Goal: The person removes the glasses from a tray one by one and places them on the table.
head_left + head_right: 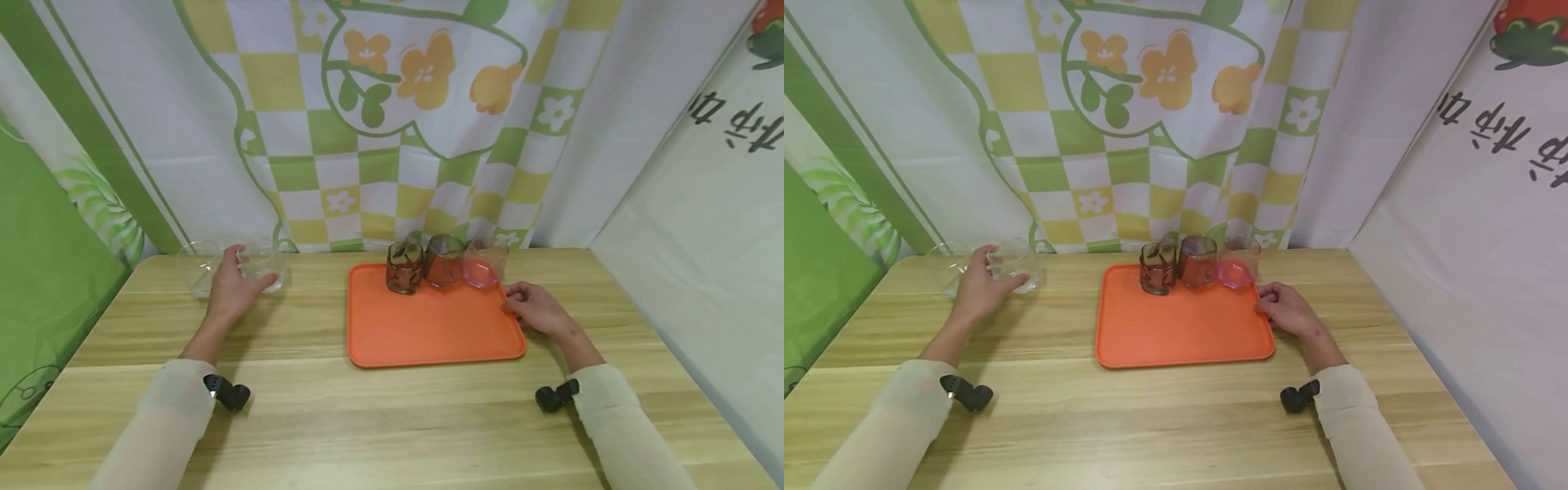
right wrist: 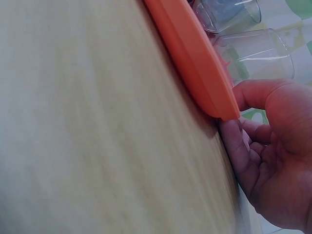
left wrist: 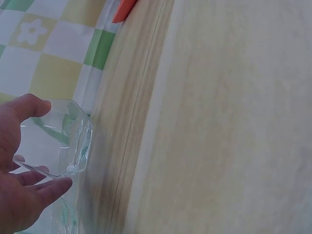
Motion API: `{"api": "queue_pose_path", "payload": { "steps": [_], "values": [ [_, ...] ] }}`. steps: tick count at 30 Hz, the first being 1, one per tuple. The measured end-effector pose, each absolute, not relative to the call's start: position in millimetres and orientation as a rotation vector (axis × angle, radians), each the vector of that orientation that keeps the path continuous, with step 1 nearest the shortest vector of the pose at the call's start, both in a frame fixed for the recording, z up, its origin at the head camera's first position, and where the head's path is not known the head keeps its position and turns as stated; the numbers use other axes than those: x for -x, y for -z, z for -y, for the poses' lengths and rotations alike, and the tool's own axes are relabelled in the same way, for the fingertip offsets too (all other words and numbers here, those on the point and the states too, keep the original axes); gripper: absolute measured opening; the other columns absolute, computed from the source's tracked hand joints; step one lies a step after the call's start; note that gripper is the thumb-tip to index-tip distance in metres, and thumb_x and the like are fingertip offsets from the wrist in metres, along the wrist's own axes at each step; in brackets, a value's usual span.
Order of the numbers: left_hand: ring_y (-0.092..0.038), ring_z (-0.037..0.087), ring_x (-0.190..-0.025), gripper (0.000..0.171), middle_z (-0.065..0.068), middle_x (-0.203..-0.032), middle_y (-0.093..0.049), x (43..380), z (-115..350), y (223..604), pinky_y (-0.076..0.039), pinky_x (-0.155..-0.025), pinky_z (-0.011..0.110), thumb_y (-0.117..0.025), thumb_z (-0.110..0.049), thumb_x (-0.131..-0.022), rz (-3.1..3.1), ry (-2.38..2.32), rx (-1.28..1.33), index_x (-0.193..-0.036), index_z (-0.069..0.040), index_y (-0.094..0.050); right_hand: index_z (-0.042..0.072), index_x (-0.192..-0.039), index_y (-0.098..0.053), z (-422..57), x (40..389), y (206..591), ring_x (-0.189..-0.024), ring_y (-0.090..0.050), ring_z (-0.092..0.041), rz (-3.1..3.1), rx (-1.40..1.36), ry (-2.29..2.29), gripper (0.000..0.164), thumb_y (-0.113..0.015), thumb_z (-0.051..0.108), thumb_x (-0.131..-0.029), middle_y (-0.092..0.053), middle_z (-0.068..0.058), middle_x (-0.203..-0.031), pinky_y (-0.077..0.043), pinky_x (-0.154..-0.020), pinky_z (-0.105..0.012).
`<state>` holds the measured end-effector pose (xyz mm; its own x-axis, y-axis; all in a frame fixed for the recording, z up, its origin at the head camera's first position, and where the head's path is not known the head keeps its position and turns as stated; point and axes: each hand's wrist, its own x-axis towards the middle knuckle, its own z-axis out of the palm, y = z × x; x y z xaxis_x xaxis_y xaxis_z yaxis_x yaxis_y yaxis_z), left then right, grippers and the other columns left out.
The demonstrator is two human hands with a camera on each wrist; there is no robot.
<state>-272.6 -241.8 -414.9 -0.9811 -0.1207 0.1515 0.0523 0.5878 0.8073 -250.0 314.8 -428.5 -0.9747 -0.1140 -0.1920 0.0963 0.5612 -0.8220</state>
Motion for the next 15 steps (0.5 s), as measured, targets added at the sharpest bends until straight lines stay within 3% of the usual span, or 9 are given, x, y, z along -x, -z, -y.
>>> {"api": "queue_pose_path", "payload": {
  "steps": [15],
  "values": [
    [-0.038,0.055,-0.135,0.093,0.039,-0.147,-0.038,273.0,240.7,414.6,-0.033,-0.109,0.065,-0.079,-0.022,-0.090,2.626,1.300,0.001,-0.156,0.007,-0.021,-0.013,-0.130,-0.052,-316.1,250.4,428.8,-0.080,-0.062,-0.016,-2.570,0.015,1.381,0.041,-0.061,0.009,-0.098,-0.059,-0.013,-0.101,-0.058,-0.068,-0.030]
  ]
}}
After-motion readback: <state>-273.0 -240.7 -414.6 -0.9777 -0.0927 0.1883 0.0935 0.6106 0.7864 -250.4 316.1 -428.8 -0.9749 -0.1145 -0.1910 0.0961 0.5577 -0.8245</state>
